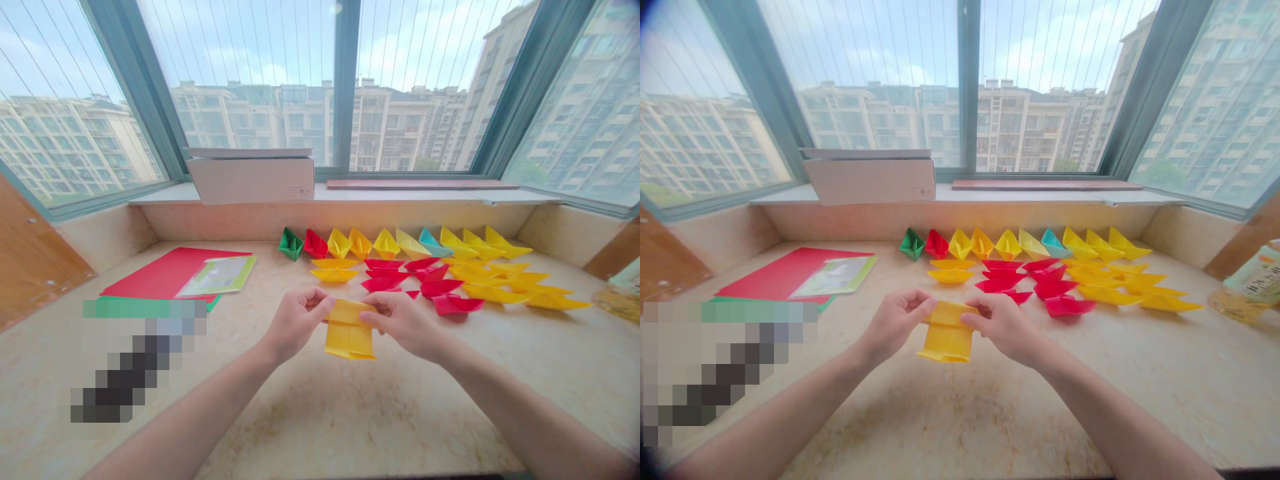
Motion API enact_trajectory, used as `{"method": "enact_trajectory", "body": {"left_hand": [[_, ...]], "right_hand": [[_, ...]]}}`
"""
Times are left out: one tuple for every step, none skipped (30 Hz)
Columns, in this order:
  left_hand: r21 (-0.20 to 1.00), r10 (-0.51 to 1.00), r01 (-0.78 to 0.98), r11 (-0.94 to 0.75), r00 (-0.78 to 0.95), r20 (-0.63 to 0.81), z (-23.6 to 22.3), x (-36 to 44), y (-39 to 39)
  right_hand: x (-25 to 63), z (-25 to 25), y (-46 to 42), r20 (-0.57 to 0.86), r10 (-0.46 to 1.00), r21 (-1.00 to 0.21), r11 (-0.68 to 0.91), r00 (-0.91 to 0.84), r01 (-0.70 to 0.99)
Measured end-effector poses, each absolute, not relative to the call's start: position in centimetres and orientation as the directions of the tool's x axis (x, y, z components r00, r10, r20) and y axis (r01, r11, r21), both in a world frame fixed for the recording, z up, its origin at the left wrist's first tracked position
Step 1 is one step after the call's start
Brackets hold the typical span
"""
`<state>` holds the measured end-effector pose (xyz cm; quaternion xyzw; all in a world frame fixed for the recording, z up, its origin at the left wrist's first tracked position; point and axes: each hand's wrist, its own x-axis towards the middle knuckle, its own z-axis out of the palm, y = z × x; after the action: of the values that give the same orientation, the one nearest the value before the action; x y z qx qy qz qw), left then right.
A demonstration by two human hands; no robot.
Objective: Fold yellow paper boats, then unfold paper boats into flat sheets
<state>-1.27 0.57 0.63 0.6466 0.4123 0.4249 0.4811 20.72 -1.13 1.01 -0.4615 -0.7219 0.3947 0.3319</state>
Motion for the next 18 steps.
{"method": "enact_trajectory", "body": {"left_hand": [[0.972,0.939,0.147,-0.185,0.320,0.130,0.7,-1.4,0.7],[0.968,0.928,0.177,-0.177,0.357,0.104,0.8,-1.5,0.8],[0.962,0.912,0.211,-0.173,0.404,0.075,0.9,-1.6,0.8],[0.954,0.892,0.244,-0.175,0.449,0.049,0.9,-1.6,0.7],[0.945,0.873,0.274,-0.180,0.486,0.026,0.9,-1.6,0.6],[0.936,0.860,0.299,-0.185,0.510,0.007,0.8,-1.5,0.5],[0.932,0.854,0.313,-0.182,0.521,-0.009,0.8,-1.5,0.4],[0.936,0.854,0.309,-0.168,0.520,-0.018,0.8,-1.4,0.4],[0.947,0.860,0.289,-0.144,0.510,-0.025,0.8,-1.3,0.3],[0.960,0.866,0.257,-0.115,0.500,-0.030,0.8,-1.2,0.3],[0.973,0.869,0.216,-0.083,0.493,-0.035,0.8,-1.2,0.3],[0.984,0.864,0.173,-0.051,0.501,-0.043,0.8,-1.1,0.2],[0.991,0.849,0.132,-0.018,0.526,-0.055,0.8,-1.1,0.1],[0.995,0.823,0.099,0.017,0.564,-0.070,0.8,-1.0,0.0],[0.996,0.789,0.078,0.048,0.608,-0.085,0.8,-0.9,-0.3],[0.995,0.756,0.066,0.072,0.647,-0.097,0.7,-0.8,-0.5],[0.994,0.730,0.062,0.088,0.676,-0.107,0.7,-0.6,-0.8],[0.993,0.715,0.063,0.096,0.690,-0.113,0.6,-0.5,-1.1]], "right_hand": [[20.9,1.0,-1.0,0.100,0.933,-0.880,0.245,-0.347,0.407],[21.0,1.0,-0.9,0.091,0.934,-0.879,0.238,-0.345,0.413],[21.1,1.0,-0.9,0.089,0.933,-0.875,0.241,-0.350,0.420],[21.1,1.1,-1.0,0.091,0.929,-0.869,0.250,-0.358,0.427],[21.1,1.1,-1.0,0.097,0.925,-0.863,0.262,-0.368,0.432],[21.1,1.1,-1.1,0.105,0.920,-0.861,0.274,-0.377,0.429],[21.0,1.2,-1.1,0.119,0.919,-0.867,0.280,-0.375,0.412],[21.0,1.3,-1.1,0.136,0.924,-0.880,0.279,-0.358,0.386],[21.0,1.3,-1.0,0.154,0.933,-0.898,0.270,-0.326,0.348],[21.0,1.4,-0.9,0.173,0.944,-0.919,0.257,-0.282,0.298],[21.0,1.4,-0.7,0.189,0.953,-0.938,0.247,-0.236,0.243],[21.0,1.4,-0.6,0.204,0.959,-0.951,0.242,-0.197,0.192],[21.0,1.3,-0.5,0.221,0.960,-0.956,0.248,-0.171,0.155],[20.9,1.3,-0.5,0.241,0.958,-0.956,0.263,-0.157,0.133],[20.8,1.2,-0.6,0.263,0.952,-0.951,0.283,-0.153,0.126],[20.6,1.2,-0.8,0.284,0.945,-0.943,0.305,-0.163,0.129],[20.4,1.1,-1.0,0.300,0.937,-0.936,0.325,-0.178,0.132],[20.2,1.2,-1.3,0.311,0.930,-0.933,0.338,-0.195,0.127]]}}
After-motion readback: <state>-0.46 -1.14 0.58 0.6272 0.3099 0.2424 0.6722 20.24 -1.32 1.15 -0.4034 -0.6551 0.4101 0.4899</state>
